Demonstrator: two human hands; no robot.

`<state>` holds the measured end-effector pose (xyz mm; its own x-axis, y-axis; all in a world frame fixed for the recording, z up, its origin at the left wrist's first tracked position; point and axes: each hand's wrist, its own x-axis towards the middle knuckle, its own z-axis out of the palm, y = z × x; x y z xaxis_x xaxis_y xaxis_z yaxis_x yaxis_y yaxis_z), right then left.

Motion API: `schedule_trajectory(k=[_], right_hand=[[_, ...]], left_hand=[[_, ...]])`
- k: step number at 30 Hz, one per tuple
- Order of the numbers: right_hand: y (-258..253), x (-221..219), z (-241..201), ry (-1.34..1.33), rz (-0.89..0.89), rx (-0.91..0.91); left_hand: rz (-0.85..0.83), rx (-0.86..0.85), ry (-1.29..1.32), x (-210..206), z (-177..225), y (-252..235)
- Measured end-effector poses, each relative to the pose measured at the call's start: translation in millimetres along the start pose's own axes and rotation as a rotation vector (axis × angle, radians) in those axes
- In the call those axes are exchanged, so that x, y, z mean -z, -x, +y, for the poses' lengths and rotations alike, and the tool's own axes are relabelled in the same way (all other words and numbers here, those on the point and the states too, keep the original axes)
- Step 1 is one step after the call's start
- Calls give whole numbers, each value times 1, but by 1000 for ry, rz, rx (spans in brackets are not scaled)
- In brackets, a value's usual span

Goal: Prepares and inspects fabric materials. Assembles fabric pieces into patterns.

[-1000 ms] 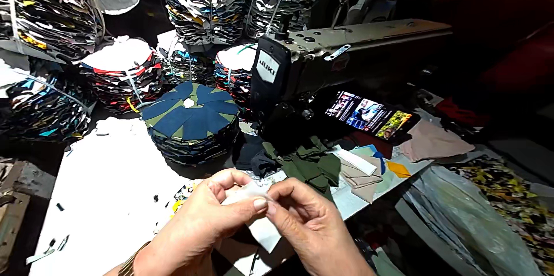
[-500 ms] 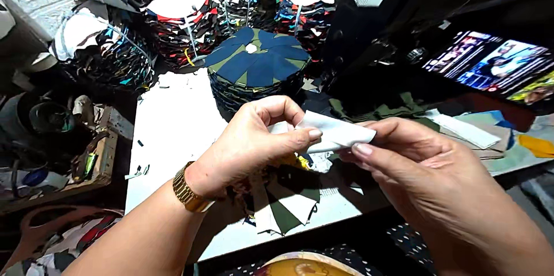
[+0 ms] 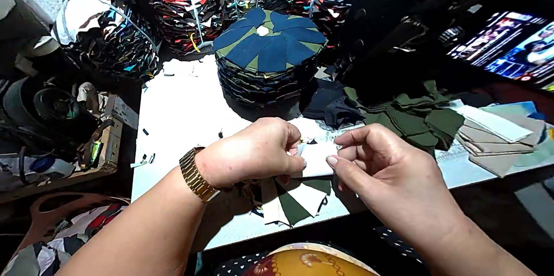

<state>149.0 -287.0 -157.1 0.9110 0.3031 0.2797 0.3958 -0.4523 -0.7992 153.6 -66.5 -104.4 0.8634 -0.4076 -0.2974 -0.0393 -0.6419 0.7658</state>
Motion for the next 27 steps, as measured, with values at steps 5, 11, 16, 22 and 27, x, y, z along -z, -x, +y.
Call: schedule_trajectory(k=[5, 11, 16, 22, 27], right_hand=[[-2, -9, 10, 339, 7, 224], [-4, 1, 11, 392, 19, 371], [-8, -4, 10, 286, -121, 577], [-1, -6, 10, 390, -233, 573], [1, 6, 7, 220, -248, 477]], left_hand=[[63, 67, -244, -4, -3, -2], [220, 103, -454, 2, 2, 6], [158, 12, -382, 6, -1, 6], [148, 28, -553, 1, -2, 4], [227, -74, -355, 5, -9, 1]])
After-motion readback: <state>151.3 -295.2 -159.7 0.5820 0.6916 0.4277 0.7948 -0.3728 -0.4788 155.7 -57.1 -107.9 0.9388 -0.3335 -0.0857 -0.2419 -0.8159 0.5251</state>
